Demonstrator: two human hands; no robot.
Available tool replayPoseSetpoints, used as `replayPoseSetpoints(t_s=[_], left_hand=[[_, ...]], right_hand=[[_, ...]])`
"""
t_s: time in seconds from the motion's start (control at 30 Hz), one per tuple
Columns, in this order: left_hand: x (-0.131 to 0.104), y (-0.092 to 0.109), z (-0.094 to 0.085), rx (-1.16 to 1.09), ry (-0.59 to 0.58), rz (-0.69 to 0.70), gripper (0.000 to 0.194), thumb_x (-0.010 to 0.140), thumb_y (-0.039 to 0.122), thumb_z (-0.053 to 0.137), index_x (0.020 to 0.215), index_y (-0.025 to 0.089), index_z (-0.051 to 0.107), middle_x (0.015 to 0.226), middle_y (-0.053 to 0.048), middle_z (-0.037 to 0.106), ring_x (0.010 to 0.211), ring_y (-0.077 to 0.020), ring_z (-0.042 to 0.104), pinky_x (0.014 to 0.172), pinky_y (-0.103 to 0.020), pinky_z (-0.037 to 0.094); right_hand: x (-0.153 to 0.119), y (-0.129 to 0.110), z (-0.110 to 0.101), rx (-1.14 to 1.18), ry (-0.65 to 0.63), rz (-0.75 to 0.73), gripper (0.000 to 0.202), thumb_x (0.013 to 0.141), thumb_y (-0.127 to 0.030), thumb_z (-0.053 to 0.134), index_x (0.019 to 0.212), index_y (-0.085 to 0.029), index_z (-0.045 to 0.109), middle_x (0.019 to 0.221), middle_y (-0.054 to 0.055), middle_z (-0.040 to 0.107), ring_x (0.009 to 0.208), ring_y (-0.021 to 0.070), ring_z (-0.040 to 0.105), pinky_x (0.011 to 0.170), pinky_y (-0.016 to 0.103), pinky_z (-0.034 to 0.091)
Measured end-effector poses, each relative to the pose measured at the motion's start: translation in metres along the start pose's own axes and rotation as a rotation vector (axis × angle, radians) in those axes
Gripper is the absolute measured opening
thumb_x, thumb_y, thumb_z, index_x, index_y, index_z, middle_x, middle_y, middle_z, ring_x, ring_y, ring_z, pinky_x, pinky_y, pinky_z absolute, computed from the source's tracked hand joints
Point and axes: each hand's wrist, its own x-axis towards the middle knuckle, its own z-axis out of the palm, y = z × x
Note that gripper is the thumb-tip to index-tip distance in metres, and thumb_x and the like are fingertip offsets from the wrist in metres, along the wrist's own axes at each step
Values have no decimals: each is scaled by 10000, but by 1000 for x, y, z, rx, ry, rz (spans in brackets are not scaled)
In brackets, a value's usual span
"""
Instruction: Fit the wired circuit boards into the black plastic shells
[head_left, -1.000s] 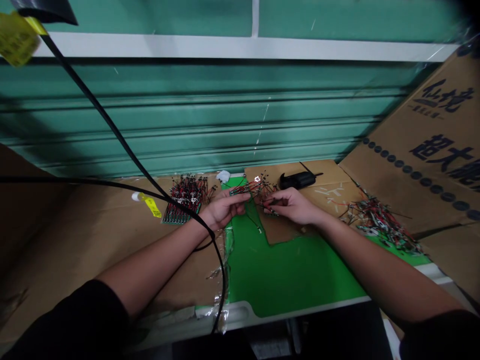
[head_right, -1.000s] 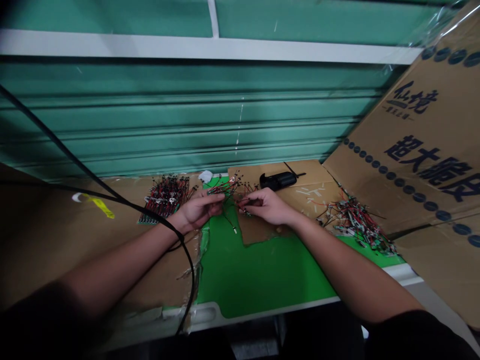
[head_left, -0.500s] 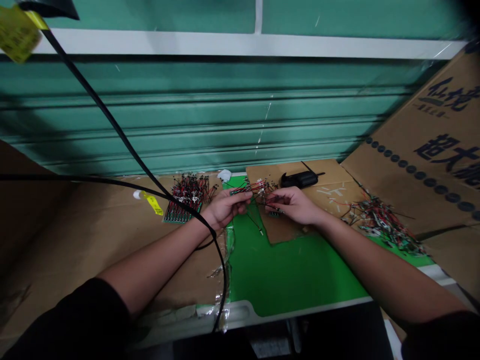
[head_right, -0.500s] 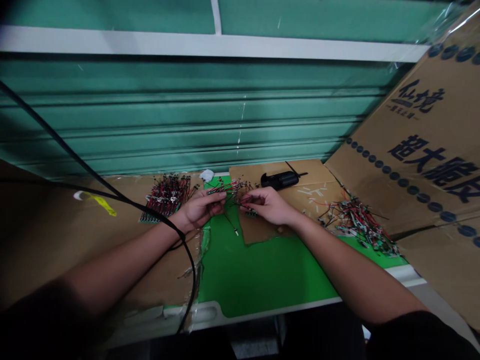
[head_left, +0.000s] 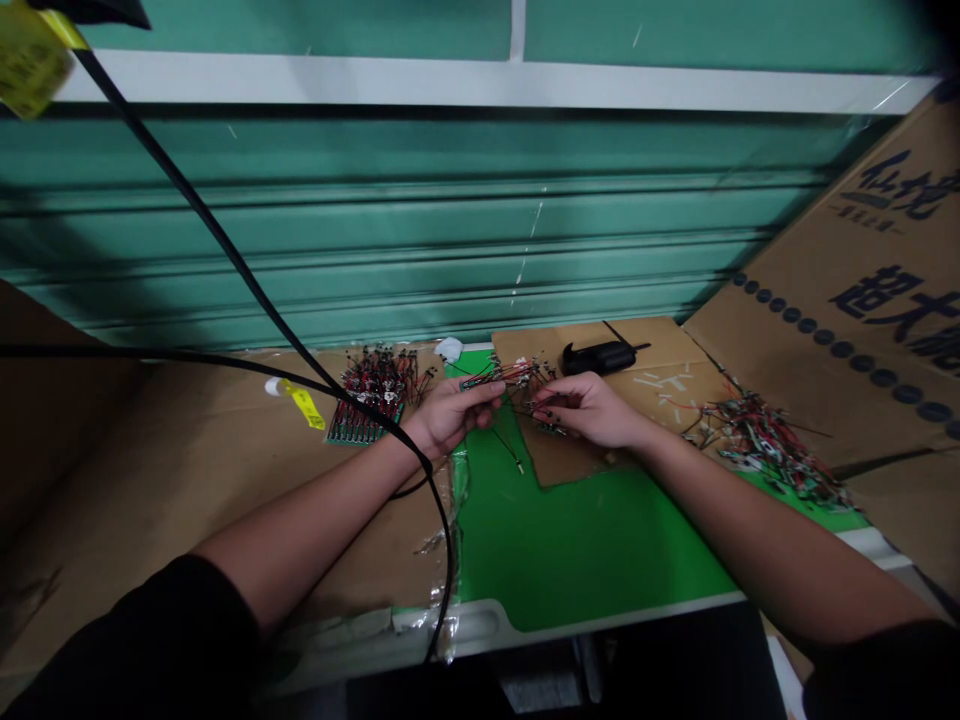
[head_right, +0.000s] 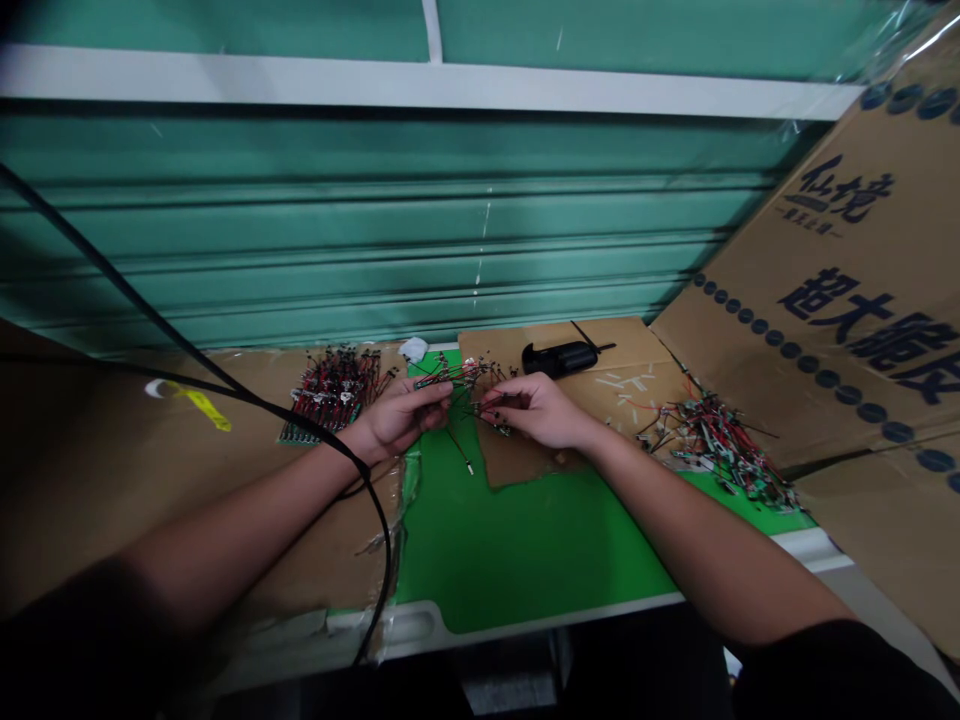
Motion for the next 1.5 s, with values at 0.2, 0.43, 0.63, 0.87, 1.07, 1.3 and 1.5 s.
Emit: replayPoseSetpoints(t_s=[0.2,0.43,0.63,0.87,1.07,1.3,1.5], left_hand=[[0,0,0,-16,11,-14,527,567,474,1050,680,135,663,621,9,637,452,-57,502,440,-199,361],[-3,1,1,81,-33,-12,554,592,543,1027,674,145,650,596,11,640,435,-84,550,412,-210,388],[-4,1,0,112,-74,-4,516,649,540,994,724,146,669,617,-8,676,445,-95,577,431,-218,405],[-4,1,-1,33,-77,-6,552,598,546,1031,732,136,686,627,-24,684,512,-111,616,481,-211,475],[-6,3,-4,0,-145,-9,571,587,560,1039,685,133,673,599,-23,646,513,-125,619,467,-221,481],[-7,5,-1,-27,-130,14,566,597,521,1050,820,147,688,622,-6,659,498,-122,608,423,-201,438],[-8,6,-1,-95,-65,9,561,563,453,1063,821,155,665,642,19,627,510,-104,592,404,-181,424]], right_hand=[[-1,-5,0,-66,-26,23,406,788,-575,904,851,-185,811,681,9,699,551,111,549,485,226,418],[0,8,-6,-113,-72,-3,487,879,-646,824,802,-181,702,591,-39,568,468,94,458,452,244,343],[0,7,-7,-163,-116,-31,487,917,-658,779,837,-180,729,604,-40,560,506,101,442,489,254,341],[-1,4,-4,-269,-162,-110,487,962,-629,745,822,-164,757,710,2,668,647,133,534,621,276,424],[-6,-1,-4,-658,-128,-345,358,1075,-418,661,861,-169,806,745,39,730,651,150,596,643,298,406],[-8,-8,-3,-772,-99,-417,227,1070,-346,675,986,-196,822,891,71,792,781,190,707,719,308,473],[-7,-1,-6,-748,-58,-313,271,1068,-393,674,1188,-188,803,750,15,753,633,172,625,636,306,455]])
